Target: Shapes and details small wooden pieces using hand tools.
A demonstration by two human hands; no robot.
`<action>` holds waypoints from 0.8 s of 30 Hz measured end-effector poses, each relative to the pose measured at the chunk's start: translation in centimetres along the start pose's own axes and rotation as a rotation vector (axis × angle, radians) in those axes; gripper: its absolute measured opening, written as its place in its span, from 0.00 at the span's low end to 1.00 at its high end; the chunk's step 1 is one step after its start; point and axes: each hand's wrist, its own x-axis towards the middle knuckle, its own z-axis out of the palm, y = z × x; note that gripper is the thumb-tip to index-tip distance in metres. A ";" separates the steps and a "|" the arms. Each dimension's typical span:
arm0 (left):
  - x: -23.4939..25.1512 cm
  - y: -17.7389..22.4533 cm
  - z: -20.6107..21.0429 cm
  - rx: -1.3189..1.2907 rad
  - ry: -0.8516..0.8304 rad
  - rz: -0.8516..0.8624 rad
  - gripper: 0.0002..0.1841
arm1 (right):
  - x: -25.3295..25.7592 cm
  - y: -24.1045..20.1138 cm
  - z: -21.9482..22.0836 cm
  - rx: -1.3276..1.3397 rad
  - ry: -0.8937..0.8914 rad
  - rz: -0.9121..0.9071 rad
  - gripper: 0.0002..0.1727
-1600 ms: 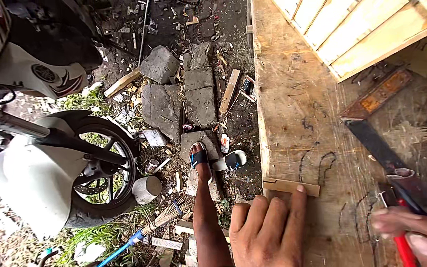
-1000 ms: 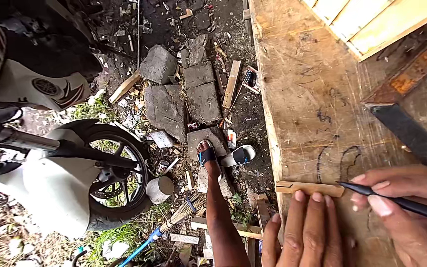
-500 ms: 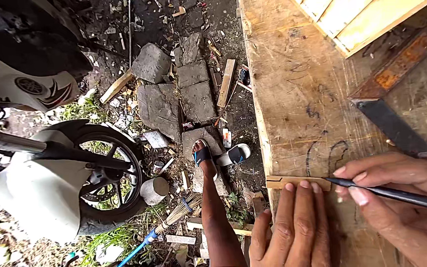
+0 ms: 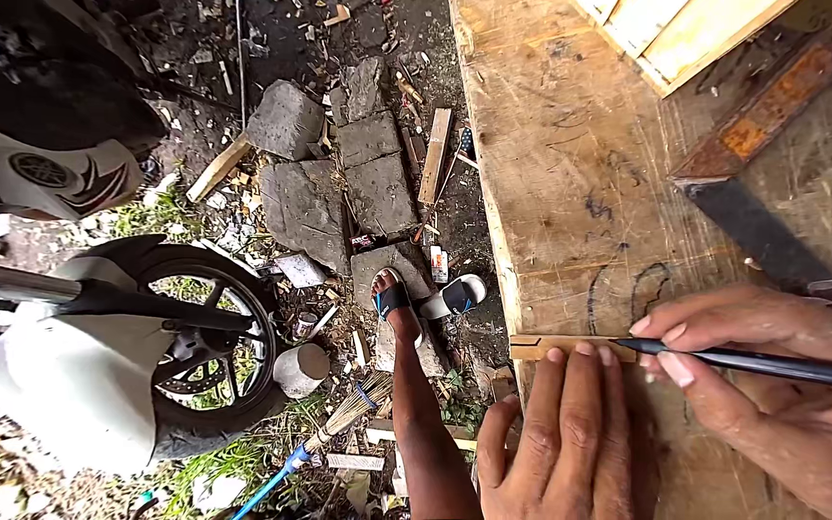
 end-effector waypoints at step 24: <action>0.1 0.1 0.3 -0.037 0.034 -0.024 0.17 | -0.1 0.1 -0.1 -0.025 -0.003 0.003 0.04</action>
